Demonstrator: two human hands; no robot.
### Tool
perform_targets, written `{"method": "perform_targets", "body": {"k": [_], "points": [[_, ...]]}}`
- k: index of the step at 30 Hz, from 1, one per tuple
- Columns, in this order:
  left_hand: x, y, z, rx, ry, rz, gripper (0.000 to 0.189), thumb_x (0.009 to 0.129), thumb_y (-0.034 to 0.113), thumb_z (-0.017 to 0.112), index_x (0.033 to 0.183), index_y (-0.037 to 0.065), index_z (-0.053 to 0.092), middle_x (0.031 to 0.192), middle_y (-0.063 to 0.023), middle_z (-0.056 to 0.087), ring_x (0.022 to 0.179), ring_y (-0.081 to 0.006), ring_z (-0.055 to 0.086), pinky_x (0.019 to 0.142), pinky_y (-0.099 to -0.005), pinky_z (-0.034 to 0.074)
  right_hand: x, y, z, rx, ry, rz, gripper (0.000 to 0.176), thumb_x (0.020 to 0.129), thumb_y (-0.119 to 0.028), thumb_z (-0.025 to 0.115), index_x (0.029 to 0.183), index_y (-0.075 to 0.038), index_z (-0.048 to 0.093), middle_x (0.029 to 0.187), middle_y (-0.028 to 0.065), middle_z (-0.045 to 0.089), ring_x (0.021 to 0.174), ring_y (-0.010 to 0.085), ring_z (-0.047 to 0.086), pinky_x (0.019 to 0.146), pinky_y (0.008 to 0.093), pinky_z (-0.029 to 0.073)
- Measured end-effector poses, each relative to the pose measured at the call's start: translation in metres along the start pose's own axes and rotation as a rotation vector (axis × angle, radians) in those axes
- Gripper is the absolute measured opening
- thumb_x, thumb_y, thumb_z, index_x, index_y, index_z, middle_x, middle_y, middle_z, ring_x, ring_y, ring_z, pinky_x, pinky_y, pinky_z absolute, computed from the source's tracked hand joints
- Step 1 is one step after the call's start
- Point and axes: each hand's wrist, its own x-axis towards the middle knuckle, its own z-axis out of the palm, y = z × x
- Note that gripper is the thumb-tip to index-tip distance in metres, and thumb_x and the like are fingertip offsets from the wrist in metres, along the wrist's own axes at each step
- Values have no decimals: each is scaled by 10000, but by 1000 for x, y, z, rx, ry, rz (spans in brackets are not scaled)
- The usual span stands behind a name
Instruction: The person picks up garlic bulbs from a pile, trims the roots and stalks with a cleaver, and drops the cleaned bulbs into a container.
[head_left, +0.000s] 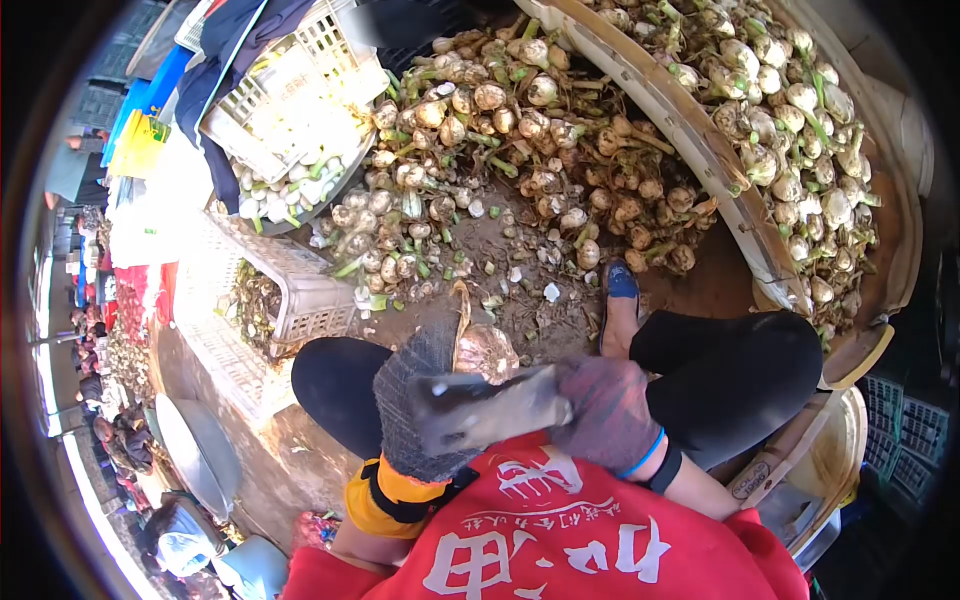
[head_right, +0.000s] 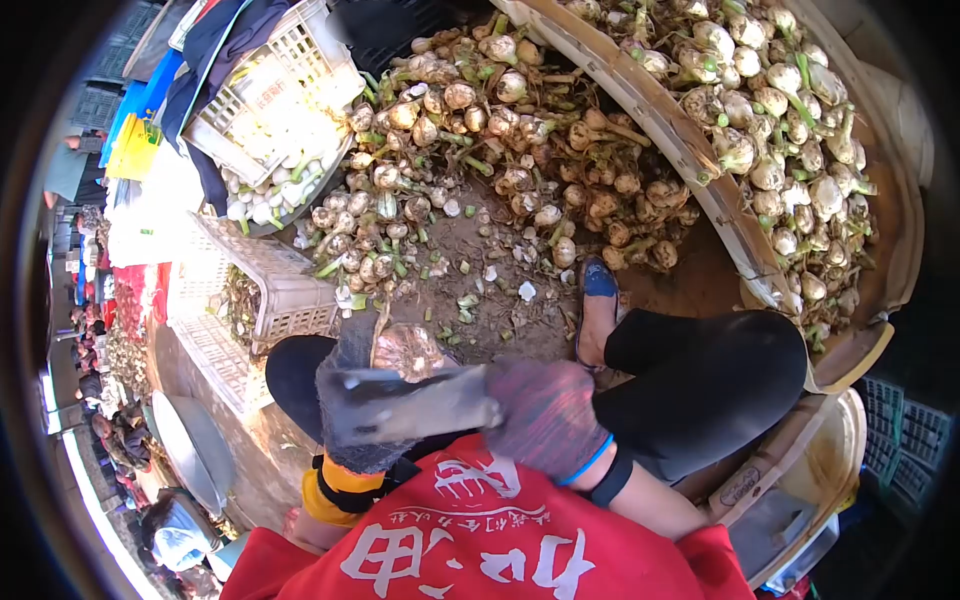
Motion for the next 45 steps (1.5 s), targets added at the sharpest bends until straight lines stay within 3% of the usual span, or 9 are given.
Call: {"method": "perform_targets", "body": {"k": [3, 9, 14, 22, 26, 29, 37, 42, 45], "points": [[-1, 17, 4, 738, -8, 429, 397, 805, 298, 712, 1094, 47, 609, 921, -90, 675, 823, -242, 671, 731, -326, 540, -7, 78, 34, -33, -104, 636, 317, 744, -318, 712, 880, -31, 701, 746, 182, 677, 725, 343, 681, 640, 429, 544], [15, -36, -11, 760, 48, 533, 358, 703, 202, 816, 994, 57, 668, 807, -3, 681, 765, -183, 683, 696, -266, 531, -18, 34, 30, 300, 180, 248, 222, 748, -174, 732, 904, -19, 699, 810, 164, 683, 749, 313, 689, 651, 350, 528], [6, -36, 8, -111, 129, 33, 419, 679, 175, 840, 1042, 47, 675, 901, -47, 695, 802, -149, 680, 718, -275, 530, -3, -3, -2, 2, -64, 96, 296, 676, -202, 728, 929, -55, 684, 870, 159, 647, 783, 367, 650, 668, 422, 530], [19, 3, -3, 910, -132, 506, 525, 690, 165, 828, 1139, 25, 593, 951, -21, 659, 825, -149, 641, 719, -246, 528, -3, 57, 27, 264, 40, 420, 267, 746, -165, 770, 969, -33, 706, 806, 144, 700, 747, 266, 700, 675, 347, 542], [32, -36, -3, -1037, -190, -270, 505, 902, 439, 615, 1266, 103, 518, 1168, -105, 628, 1073, -232, 617, 882, -466, 496, -16, 44, 40, 582, 56, 437, 215, 766, -120, 768, 951, -33, 700, 712, 69, 672, 643, 163, 638, 626, 277, 500], [31, -33, 0, -1348, -188, -351, 552, 961, 589, 401, 1115, 98, 603, 1041, -134, 641, 880, -288, 605, 712, -486, 516, -14, 50, 25, 648, -8, 511, 243, 734, -169, 783, 911, -29, 692, 810, 161, 679, 716, 311, 670, 656, 356, 526], [10, -82, -13, -989, 210, -283, 397, 988, 458, 382, 847, 129, 554, 788, -72, 540, 789, -248, 538, 761, -407, 451, 9, 45, -13, 657, 9, -109, 195, 763, -145, 716, 913, -26, 681, 786, 146, 677, 670, 313, 654, 632, 354, 523], [55, -53, -9, -1045, -211, -309, 414, 982, 438, 446, 731, 111, 489, 684, -51, 521, 609, -232, 511, 606, -386, 448, -46, 76, 25, 796, -26, 471, 140, 839, -170, 708, 867, -35, 685, 630, 35, 624, 567, 99, 548, 556, 287, 466], [100, -154, -25, -955, 165, -730, 386, 946, 432, 552, 1076, 71, 597, 970, -120, 671, 841, -305, 638, 639, -413, 546, -30, 78, 17, 913, 152, 793, 143, 857, -176, 694, 834, -37, 674, 628, 13, 609, 558, 92, 554, 532, 269, 454]]}}
